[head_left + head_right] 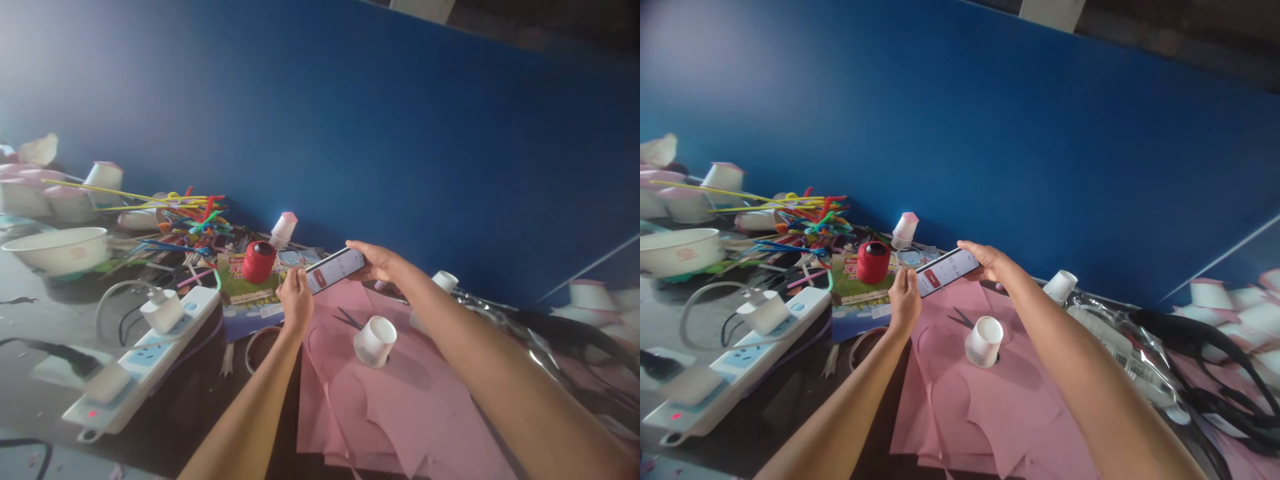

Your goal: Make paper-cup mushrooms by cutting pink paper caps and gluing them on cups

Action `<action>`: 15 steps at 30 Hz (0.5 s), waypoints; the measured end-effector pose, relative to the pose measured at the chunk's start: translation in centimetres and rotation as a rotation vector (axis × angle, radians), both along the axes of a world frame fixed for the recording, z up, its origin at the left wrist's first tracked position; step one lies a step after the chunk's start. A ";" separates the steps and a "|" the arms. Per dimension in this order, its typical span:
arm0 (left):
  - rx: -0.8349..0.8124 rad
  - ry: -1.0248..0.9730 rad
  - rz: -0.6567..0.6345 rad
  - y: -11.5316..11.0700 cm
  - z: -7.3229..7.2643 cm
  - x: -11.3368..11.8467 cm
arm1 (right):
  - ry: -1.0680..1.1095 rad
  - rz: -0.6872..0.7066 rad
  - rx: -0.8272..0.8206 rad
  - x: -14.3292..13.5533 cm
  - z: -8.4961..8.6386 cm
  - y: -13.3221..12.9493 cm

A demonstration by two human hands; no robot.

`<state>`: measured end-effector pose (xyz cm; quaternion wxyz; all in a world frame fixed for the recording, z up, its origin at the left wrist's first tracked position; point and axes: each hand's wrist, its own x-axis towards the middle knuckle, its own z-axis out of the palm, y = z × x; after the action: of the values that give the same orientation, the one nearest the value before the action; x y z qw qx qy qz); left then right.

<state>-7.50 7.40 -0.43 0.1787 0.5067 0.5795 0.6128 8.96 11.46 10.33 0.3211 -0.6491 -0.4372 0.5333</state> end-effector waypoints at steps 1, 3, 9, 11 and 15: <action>0.029 0.033 0.016 -0.1 0.2 0.1 | 0.037 -0.031 0.009 0.3 0.0 0.0; 0.122 0.097 0.080 -0.3 0.6 0.3 | 0.103 -0.113 0.018 1.1 0.1 0.3; 0.234 0.164 0.101 -0.1 -0.4 0.6 | 0.155 -0.366 0.178 4.6 0.1 3.1; 0.218 0.171 0.069 0.1 -0.9 0.8 | 0.102 -0.396 0.220 5.4 -0.6 4.2; 0.222 0.192 0.018 0.1 -1.3 1.2 | -0.036 -0.390 0.255 6.0 -2.7 6.1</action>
<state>-6.35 7.46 -1.70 0.0599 0.5746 0.5271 0.6232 14.92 17.60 7.61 0.4897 -0.6850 -0.3727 0.3900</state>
